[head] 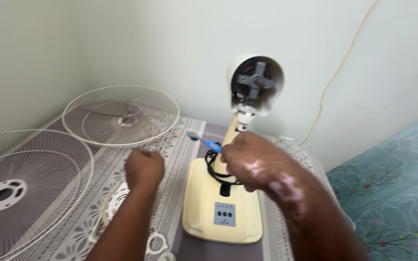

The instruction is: The person services a desk fan on a table. They unscrew the rear housing screws with a red screwdriver, remove the rear cover and motor housing, scrub the plastic covers with a toothbrush, and then reattach the front grille to the fan head.

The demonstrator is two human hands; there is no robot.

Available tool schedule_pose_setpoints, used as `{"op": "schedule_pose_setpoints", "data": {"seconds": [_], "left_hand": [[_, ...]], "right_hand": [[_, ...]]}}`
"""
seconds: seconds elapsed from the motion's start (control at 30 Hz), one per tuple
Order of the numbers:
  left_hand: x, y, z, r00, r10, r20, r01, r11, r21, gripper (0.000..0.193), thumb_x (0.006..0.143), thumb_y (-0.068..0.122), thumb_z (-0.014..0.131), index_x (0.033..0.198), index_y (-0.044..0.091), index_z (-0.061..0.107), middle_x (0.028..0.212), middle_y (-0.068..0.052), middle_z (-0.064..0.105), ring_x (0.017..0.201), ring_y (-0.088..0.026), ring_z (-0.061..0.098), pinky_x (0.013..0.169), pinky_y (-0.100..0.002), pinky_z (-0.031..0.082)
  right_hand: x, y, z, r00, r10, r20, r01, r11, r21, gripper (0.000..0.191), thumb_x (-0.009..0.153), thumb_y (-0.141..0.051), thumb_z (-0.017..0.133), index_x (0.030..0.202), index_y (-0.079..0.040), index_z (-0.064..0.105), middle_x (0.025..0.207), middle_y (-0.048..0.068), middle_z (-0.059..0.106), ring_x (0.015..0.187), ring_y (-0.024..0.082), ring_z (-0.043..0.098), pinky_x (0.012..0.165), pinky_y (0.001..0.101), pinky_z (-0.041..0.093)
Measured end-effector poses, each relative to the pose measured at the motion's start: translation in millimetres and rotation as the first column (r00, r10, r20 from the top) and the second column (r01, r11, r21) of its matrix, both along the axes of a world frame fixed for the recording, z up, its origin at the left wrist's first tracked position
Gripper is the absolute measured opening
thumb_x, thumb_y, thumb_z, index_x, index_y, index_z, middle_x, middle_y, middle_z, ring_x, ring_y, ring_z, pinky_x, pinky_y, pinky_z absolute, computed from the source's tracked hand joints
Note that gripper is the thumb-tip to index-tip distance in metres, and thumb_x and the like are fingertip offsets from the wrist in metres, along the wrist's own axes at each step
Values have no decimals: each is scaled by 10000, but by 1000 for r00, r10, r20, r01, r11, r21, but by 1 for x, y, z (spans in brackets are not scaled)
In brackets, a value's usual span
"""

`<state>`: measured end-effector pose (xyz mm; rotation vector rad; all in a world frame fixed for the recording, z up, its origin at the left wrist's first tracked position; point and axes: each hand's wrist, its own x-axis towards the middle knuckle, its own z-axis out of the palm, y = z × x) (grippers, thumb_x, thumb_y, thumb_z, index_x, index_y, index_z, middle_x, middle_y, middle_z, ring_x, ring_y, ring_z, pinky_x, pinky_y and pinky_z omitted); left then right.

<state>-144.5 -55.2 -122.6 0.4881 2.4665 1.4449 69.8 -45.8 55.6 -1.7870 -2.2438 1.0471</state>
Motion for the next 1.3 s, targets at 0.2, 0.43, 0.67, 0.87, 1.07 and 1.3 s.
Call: {"op": "schedule_pose_setpoints", "data": {"seconds": [0.2,0.43,0.67,0.87,1.07,1.3], "left_hand": [[-53,-52,-40,989,27,148,28,934,-355,389,890,284,740,1197,50,689,1243,-179,693,1149,-354,669,951,-488,537],[-70,-69,-84,953,50,297,131,819,-559,520,887,242,748,1361,83,606,1361,-162,634,1340,-373,509,1122,-578,348],[-94,-55,-114,937,-14,349,177,880,-441,363,902,211,750,1207,18,712,1201,-213,727,1059,-356,733,886,-439,555],[-88,-38,-73,871,-185,456,201,979,14,293,975,286,694,1055,10,631,933,-166,676,717,-252,578,643,-441,484],[-51,-27,13,760,-445,474,341,893,293,324,1014,378,547,1111,72,589,837,-67,669,674,-190,620,630,-376,530],[-10,-10,55,650,-612,451,411,782,469,337,1023,403,540,1076,86,640,750,-24,631,554,-117,548,481,-334,454]], "right_hand": [[-47,-3,-100,996,79,-42,-87,967,-240,346,1064,-271,420,1043,-36,673,723,36,558,526,148,441,505,325,462],[-66,-9,-152,998,-54,-11,45,921,-388,438,1089,-380,374,992,-54,651,679,22,399,495,142,329,483,328,366],[-70,-9,-151,952,-120,-283,0,920,-391,301,1057,-271,434,1032,-80,665,748,7,569,507,79,436,496,284,416],[-65,-11,-153,955,-166,-245,56,914,-402,323,1031,-369,490,973,-111,676,704,11,548,518,115,376,488,308,338],[-52,-2,-150,964,-135,-227,120,990,-78,559,972,-541,604,777,-39,752,622,55,606,550,140,540,604,342,481],[-5,18,-123,963,-145,-226,181,972,150,540,894,-551,671,763,-42,795,597,122,660,563,211,613,603,363,503]]}}
